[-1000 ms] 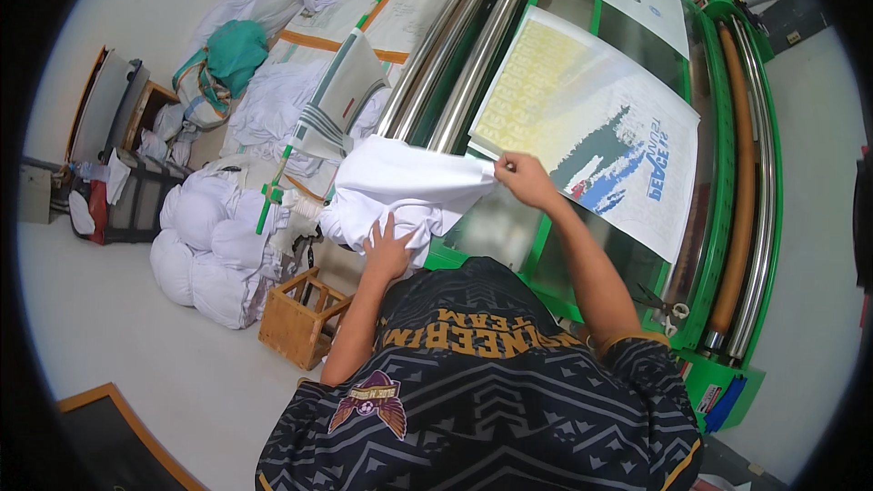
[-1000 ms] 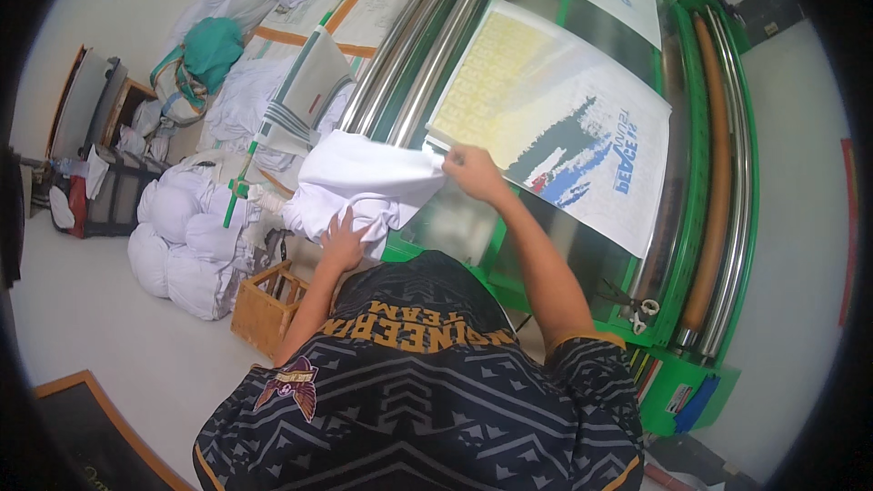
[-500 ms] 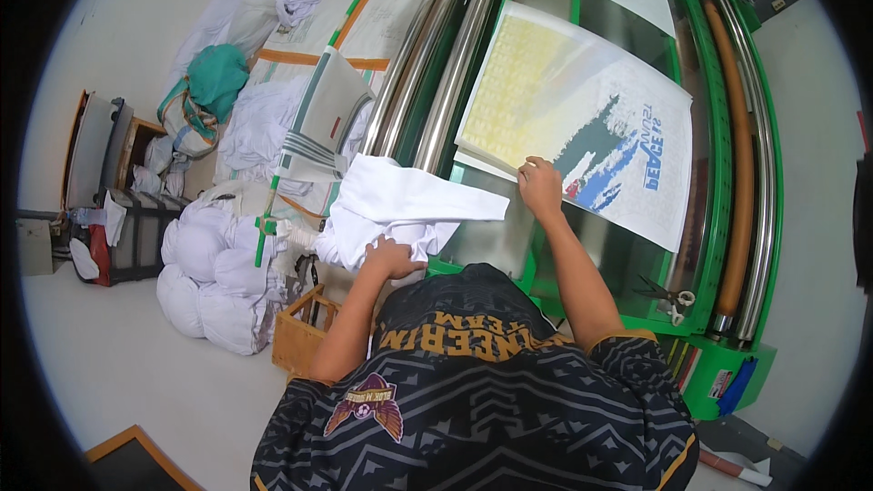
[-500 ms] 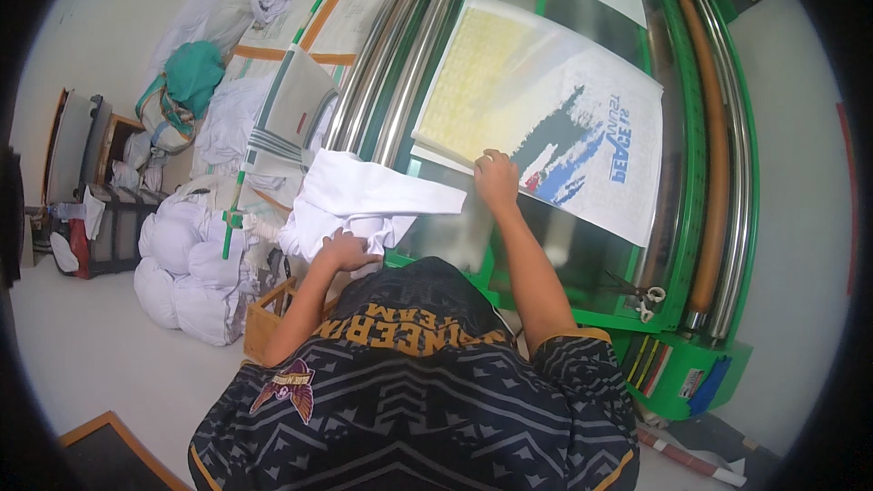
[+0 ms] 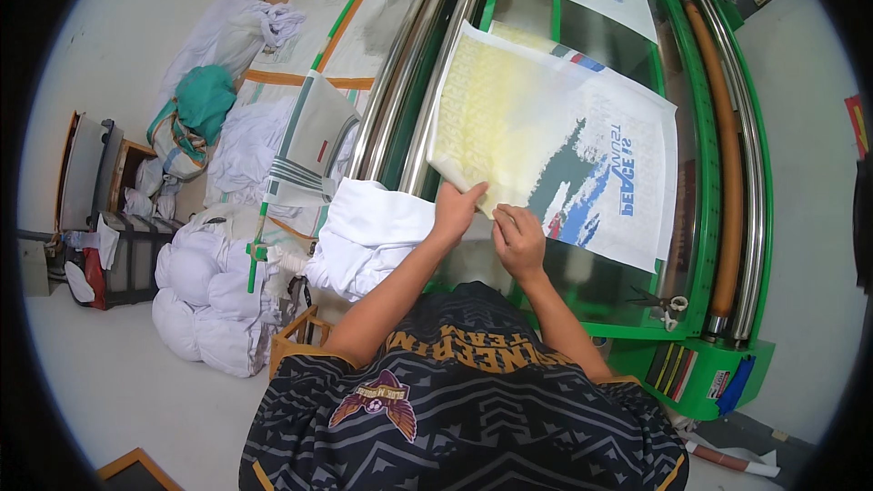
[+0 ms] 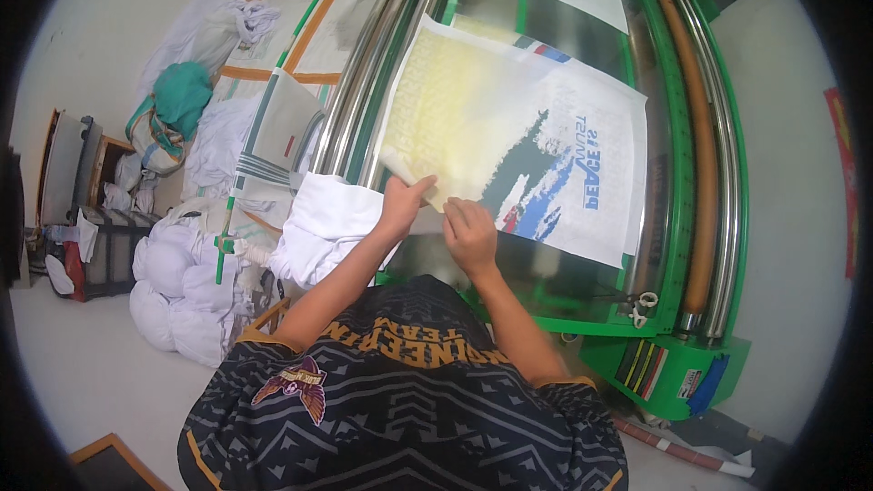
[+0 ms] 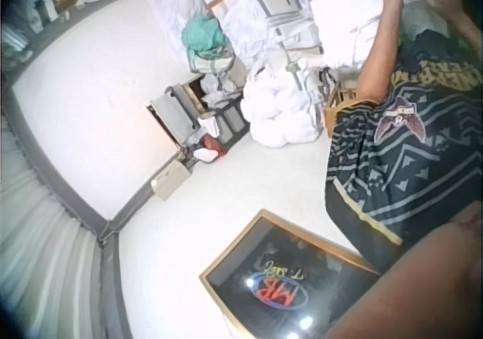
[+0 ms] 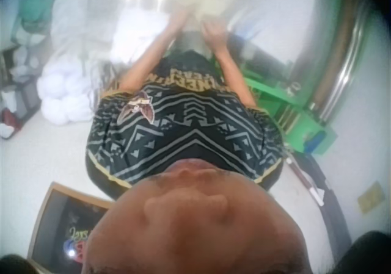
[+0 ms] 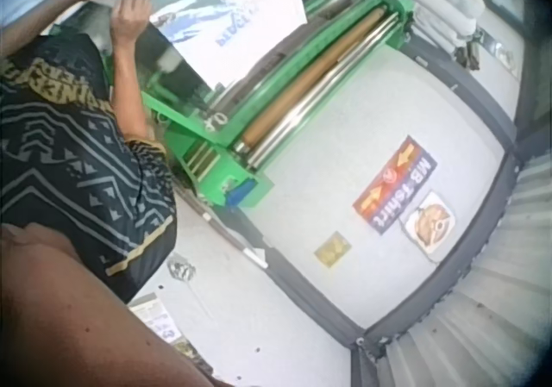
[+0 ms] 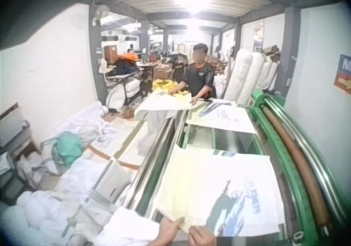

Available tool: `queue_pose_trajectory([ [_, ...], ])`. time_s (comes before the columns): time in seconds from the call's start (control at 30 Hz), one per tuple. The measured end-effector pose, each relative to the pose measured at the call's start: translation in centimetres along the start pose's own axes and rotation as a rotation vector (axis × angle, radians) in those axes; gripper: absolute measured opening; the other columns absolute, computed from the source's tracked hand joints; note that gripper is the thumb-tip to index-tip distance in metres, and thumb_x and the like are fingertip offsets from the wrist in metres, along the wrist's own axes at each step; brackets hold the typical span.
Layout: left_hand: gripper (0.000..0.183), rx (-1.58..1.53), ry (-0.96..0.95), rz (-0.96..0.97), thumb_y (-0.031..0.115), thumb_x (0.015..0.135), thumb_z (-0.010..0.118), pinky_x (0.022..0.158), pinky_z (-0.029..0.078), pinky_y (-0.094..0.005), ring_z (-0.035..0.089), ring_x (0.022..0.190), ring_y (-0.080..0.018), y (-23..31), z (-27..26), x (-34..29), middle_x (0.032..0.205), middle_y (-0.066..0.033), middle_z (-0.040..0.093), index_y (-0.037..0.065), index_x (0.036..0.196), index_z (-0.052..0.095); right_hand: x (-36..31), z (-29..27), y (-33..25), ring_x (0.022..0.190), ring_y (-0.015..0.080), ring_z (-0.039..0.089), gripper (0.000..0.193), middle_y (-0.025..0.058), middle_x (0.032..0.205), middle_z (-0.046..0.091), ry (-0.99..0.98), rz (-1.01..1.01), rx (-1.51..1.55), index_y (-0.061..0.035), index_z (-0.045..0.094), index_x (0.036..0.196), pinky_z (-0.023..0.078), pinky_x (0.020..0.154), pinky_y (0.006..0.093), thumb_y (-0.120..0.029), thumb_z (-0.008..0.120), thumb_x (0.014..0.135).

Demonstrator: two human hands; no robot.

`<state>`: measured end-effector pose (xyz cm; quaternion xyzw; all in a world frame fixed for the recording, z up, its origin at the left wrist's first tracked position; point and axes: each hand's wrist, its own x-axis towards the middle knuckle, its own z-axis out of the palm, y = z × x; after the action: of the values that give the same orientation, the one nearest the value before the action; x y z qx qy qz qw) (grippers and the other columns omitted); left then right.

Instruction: The person aligns a white t-shirt on a heat press platen, trims excess paper with shears, and feeds the shirt through the press. They then remove the printed shirt, inspect it, and repeat the process with another shirt.

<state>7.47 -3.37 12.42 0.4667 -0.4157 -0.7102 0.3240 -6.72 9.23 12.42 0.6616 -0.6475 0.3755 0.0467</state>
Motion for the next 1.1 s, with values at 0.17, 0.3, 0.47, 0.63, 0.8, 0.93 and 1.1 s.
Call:
queue_pose_trajectory([
  [0.17, 0.031, 0.098, 0.249, 0.148, 0.014, 0.102, 0.076, 0.081, 0.06, -0.0392, 0.077, 0.092, -0.0221, 0.3, -3.9, 0.8, 0.106, -0.0143, 0.083, -0.011, 0.12, 0.078, -1.1, -1.8, 0.6, 0.137, 0.0376, 0.065, 0.062, 0.0133, 0.15, 0.068, -0.14, 0.2, -0.015, -0.0088, 0.074, 0.142, 0.051, 0.113, 0.0521, -0.013, 0.088, 0.081],
  [0.3, 0.038, -0.085, 0.387, 0.305, 0.007, 0.105, 0.074, 0.095, 0.061, -0.0377, 0.077, 0.111, -0.0243, 2.8, -12.8, 0.3, 0.129, -0.0164, 0.079, -0.008, 0.14, 0.069, -3.0, -1.5, 1.6, 0.148, 0.0396, 0.057, 0.081, 0.0165, 0.163, 0.06, -0.239, 0.243, -0.071, -0.0102, 0.068, 0.154, 0.046, 0.121, 0.0531, -0.007, 0.084, 0.074],
  [0.47, 0.043, -0.318, 0.578, 0.411, 0.0, 0.105, 0.07, 0.104, 0.063, -0.0413, 0.076, 0.121, -0.0284, 7.7, -26.6, -0.3, 0.138, -0.0158, 0.074, -0.005, 0.147, 0.063, -4.6, 0.1, 2.0, 0.136, 0.0377, 0.067, 0.068, 0.0133, 0.151, 0.07, -0.26, 0.114, -0.145, -0.0098, 0.075, 0.139, 0.053, 0.112, 0.0491, 0.001, 0.08, 0.072],
  [0.63, 0.048, -0.372, 0.672, 0.538, -0.003, 0.104, 0.069, 0.104, 0.065, -0.0428, 0.075, 0.124, -0.0297, 12.1, -40.8, -1.8, 0.144, -0.0159, 0.072, -0.004, 0.151, 0.059, -2.7, 3.5, -0.3, 0.11, 0.0306, 0.076, 0.034, 0.0077, 0.117, 0.08, -0.202, -0.021, -0.044, -0.0083, 0.081, 0.118, 0.058, 0.092, 0.0455, -0.003, 0.084, 0.084],
  [0.8, 0.045, -0.301, 0.838, 0.533, -0.002, 0.104, 0.071, 0.099, 0.068, -0.0463, 0.078, 0.117, -0.034, 12.9, -55.1, -0.9, 0.14, -0.0174, 0.072, -0.005, 0.148, 0.06, 1.8, 9.0, -4.3, 0.106, 0.0282, 0.074, 0.033, 0.0078, 0.114, 0.079, -0.26, -0.196, 0.054, -0.0066, 0.08, 0.118, 0.056, 0.085, 0.0453, -0.007, 0.08, 0.085],
  [0.93, 0.047, -0.345, 0.984, 0.432, -0.002, 0.105, 0.071, 0.099, 0.068, -0.0485, 0.077, 0.121, -0.0354, 11.8, -62.5, 1.7, 0.142, -0.019, 0.073, -0.003, 0.15, 0.06, 4.4, 13.7, -7.4, 0.096, 0.0279, 0.075, 0.03, 0.0087, 0.11, 0.079, -0.349, -0.325, 0.06, -0.005, 0.08, 0.115, 0.058, 0.082, 0.0433, -0.006, 0.08, 0.085],
  [1.1, 0.046, -0.469, 0.991, 0.317, -0.001, 0.108, 0.068, 0.104, 0.067, -0.0531, 0.076, 0.126, -0.0399, 7.2, -71.0, 2.7, 0.145, -0.0203, 0.071, -0.004, 0.153, 0.058, 4.6, 17.9, -10.3, 0.095, 0.0267, 0.073, 0.031, 0.0104, 0.105, 0.075, -0.498, -0.488, 0.17, -0.0013, 0.077, 0.117, 0.059, 0.082, 0.0388, -0.01, 0.071, 0.088],
])
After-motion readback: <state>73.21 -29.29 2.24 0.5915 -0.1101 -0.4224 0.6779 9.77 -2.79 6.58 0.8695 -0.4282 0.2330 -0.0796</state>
